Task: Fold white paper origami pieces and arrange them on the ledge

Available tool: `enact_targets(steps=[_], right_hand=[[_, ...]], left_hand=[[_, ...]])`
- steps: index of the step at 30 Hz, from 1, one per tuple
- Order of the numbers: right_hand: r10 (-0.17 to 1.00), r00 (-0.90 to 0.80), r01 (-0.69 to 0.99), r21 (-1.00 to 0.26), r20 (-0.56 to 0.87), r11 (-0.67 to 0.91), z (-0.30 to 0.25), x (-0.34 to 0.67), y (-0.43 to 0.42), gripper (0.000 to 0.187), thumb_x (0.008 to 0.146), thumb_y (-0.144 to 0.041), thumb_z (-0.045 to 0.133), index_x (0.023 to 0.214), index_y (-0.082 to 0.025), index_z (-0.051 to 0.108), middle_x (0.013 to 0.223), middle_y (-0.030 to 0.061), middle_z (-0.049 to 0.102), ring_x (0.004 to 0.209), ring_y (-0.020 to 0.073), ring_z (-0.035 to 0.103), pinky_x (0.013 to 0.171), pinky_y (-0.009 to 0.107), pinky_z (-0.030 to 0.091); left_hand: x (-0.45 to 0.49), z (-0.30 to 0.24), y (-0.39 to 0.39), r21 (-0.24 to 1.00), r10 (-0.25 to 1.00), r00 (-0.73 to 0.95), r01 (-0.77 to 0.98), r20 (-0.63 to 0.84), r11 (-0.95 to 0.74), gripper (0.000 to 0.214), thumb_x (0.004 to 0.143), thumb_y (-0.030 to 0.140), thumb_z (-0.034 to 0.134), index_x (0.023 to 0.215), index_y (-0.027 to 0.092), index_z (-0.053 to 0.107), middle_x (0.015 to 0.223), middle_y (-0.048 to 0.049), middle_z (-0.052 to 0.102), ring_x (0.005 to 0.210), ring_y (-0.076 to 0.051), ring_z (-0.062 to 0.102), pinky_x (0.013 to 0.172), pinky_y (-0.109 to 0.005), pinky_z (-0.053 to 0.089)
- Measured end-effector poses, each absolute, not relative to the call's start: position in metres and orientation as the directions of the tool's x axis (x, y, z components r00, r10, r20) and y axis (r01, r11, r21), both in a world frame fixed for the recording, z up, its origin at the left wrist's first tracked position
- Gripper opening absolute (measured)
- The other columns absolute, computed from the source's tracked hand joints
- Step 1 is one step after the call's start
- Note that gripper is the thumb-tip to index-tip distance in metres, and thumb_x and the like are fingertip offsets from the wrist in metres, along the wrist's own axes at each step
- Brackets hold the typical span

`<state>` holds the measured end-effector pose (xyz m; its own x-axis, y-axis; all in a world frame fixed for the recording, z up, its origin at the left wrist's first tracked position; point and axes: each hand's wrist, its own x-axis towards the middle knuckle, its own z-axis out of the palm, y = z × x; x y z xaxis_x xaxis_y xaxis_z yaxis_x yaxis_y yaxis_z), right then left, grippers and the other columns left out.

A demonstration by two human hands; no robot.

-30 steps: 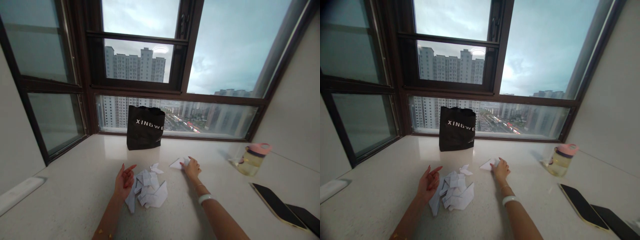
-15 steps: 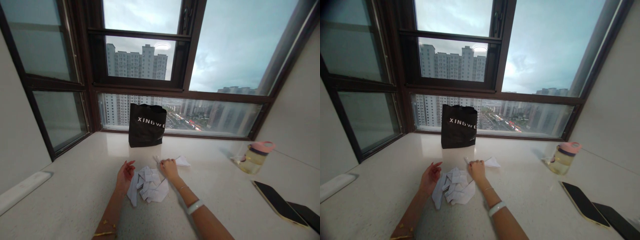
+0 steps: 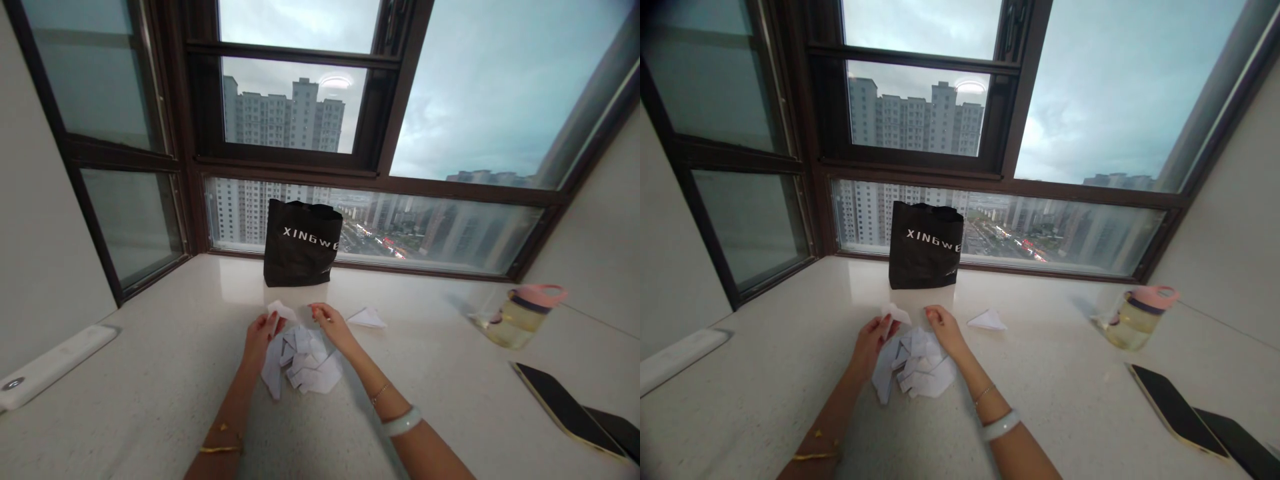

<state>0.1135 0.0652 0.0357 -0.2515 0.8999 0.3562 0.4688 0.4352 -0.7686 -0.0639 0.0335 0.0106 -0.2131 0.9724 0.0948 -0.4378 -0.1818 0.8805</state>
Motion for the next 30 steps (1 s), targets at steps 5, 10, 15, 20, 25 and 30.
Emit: enact_targets(steps=[5, 10, 15, 20, 25, 30], right_hand=[[0.916, -0.336, 0.709, -0.581, 0.220, 0.400, 0.020, 0.109, 0.068, 0.044, 0.062, -0.037, 0.065, 0.101, -0.018, 0.062, 0.105, 0.0110, 0.060, 0.099, 0.0259, 0.051, 0.085, 0.039, 0.036], [0.932, -0.346, 0.729, -0.594, 0.111, 0.341, 0.012, 0.108, 0.076, 0.043, 0.052, -0.019, 0.071, 0.094, -0.018, 0.064, 0.086, 0.0048, 0.065, 0.081, 0.0201, 0.057, 0.075, 0.032, 0.040], [0.962, -0.226, 0.683, -0.679, 0.156, 0.270, 0.022, 0.119, 0.101, 0.027, 0.063, -0.015, 0.059, 0.090, -0.015, 0.063, 0.064, -0.0013, 0.060, 0.058, 0.0125, 0.054, 0.056, 0.023, 0.040], [0.971, -0.107, 0.635, -0.737, 0.214, 0.233, 0.028, 0.125, 0.114, 0.034, 0.071, -0.023, 0.053, 0.104, -0.016, 0.056, 0.072, 0.0010, 0.061, 0.060, 0.0129, 0.056, 0.057, 0.024, 0.043], [0.960, -0.080, 0.642, -0.722, 0.269, 0.256, 0.033, 0.122, 0.109, 0.039, 0.070, -0.026, 0.057, 0.107, -0.016, 0.054, 0.099, 0.0096, 0.059, 0.088, 0.0193, 0.056, 0.077, 0.032, 0.043], [0.799, -0.553, 0.651, -0.475, 0.236, 0.592, 0.034, 0.108, 0.078, 0.029, 0.067, -0.027, 0.062, 0.094, -0.019, 0.063, 0.097, 0.0073, 0.061, 0.095, 0.0203, 0.053, 0.085, 0.031, 0.038]], left_hand=[[-0.082, 0.015, 0.038, 0.749, 0.916, -0.399, -0.597, 0.032, -0.287, 0.019, 0.066, 0.029, 0.067, 0.071, 0.014, 0.058, 0.074, -0.0012, 0.065, 0.074, -0.012, 0.064, 0.080, -0.030, 0.049], [-0.082, 0.018, 0.038, 0.731, 0.925, -0.380, -0.637, -0.021, -0.245, 0.004, 0.073, 0.016, 0.061, 0.076, 0.013, 0.059, 0.077, -0.0023, 0.066, 0.073, -0.011, 0.064, 0.080, -0.029, 0.051], [-0.079, 0.021, 0.036, 0.741, 0.944, -0.329, -0.640, -0.025, -0.203, 0.006, 0.073, 0.017, 0.061, 0.077, 0.013, 0.059, 0.074, -0.0027, 0.067, 0.071, -0.012, 0.065, 0.077, -0.027, 0.052], [-0.080, 0.021, 0.036, 0.732, 0.940, -0.340, -0.645, -0.018, -0.219, 0.007, 0.072, 0.018, 0.062, 0.075, 0.013, 0.059, 0.071, -0.0018, 0.066, 0.068, -0.011, 0.065, 0.076, -0.027, 0.053], [-0.080, 0.020, 0.038, 0.739, 0.941, -0.337, -0.640, -0.020, -0.213, 0.007, 0.071, 0.017, 0.062, 0.076, 0.013, 0.059, 0.068, -0.0016, 0.066, 0.067, -0.011, 0.065, 0.076, -0.027, 0.052], [-0.078, 0.021, 0.036, 0.742, 0.945, -0.327, -0.634, -0.002, -0.218, 0.009, 0.071, 0.019, 0.063, 0.076, 0.014, 0.058, 0.070, -0.0011, 0.066, 0.068, -0.011, 0.065, 0.077, -0.028, 0.051]])
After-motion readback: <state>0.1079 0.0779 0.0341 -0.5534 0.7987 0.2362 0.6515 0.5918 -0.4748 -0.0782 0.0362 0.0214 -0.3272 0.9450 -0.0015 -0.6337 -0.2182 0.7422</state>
